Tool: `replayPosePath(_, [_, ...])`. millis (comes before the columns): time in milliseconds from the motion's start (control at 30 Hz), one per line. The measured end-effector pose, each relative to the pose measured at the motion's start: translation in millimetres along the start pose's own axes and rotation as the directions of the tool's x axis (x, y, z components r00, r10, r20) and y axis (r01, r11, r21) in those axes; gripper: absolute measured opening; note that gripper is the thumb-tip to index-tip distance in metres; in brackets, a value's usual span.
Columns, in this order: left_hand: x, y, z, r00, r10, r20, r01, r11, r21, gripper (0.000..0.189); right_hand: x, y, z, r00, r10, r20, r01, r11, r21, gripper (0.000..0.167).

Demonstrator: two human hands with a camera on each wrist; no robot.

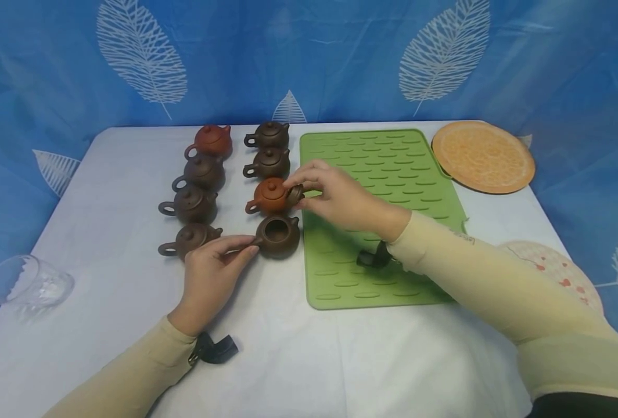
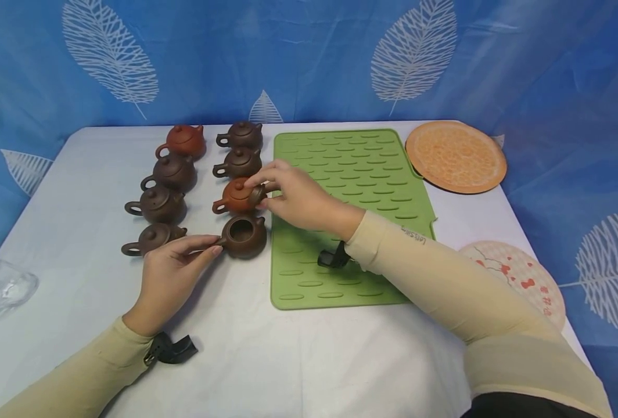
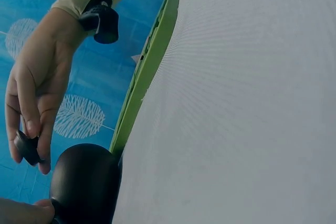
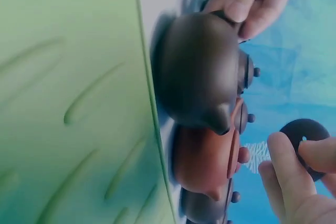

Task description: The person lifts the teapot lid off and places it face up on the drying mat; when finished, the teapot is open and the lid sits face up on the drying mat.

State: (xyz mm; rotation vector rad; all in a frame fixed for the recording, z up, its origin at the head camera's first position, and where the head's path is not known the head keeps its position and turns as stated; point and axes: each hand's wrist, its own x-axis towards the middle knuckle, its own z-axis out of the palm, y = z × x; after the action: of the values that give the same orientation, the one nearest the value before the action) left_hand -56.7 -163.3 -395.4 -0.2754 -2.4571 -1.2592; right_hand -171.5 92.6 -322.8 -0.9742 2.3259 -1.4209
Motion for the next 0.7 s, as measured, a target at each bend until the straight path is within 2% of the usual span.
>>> replayPosePath(100, [-0.5, 0.0, -0.7, 1.000, -0.001, 0.002, 0.001, 1.000, 0.004, 0.019, -0.6, 1, -3, 0.997, 0.078, -0.014, -0.075, 0.985, 0.154, 0.041])
replayPosePath(167, [-0.8, 0.1, -1.0, 1.000, -0.003, 0.004, 0.003, 1.000, 0.008, 0.019, -1.8, 1, -5, 0.992, 0.121, -0.029, -0.113, 0.975, 0.194, 0.041])
replayPosePath(333, [-1.7, 0.2, -0.8, 1.000, -0.013, 0.003, 0.013, 1.000, -0.001, 0.019, -4.0, 4, -7, 0.978, 0.182, -0.106, -0.157, 0.966, 0.204, 0.040])
replayPosePath(500, [-2.1, 0.3, -0.4, 1.000, -0.012, -0.001, 0.012, 1.000, -0.026, 0.019, -4.1, 8, -9, 0.956, 0.202, -0.210, -0.165, 0.969, 0.182, 0.033])
replayPosePath(700, [-2.2, -0.2, -0.1, 1.000, -0.013, 0.000, 0.013, 1.000, -0.026, 0.019, -4.6, 14, -16, 0.938, 0.231, -0.258, -0.184, 0.964, 0.193, 0.030])
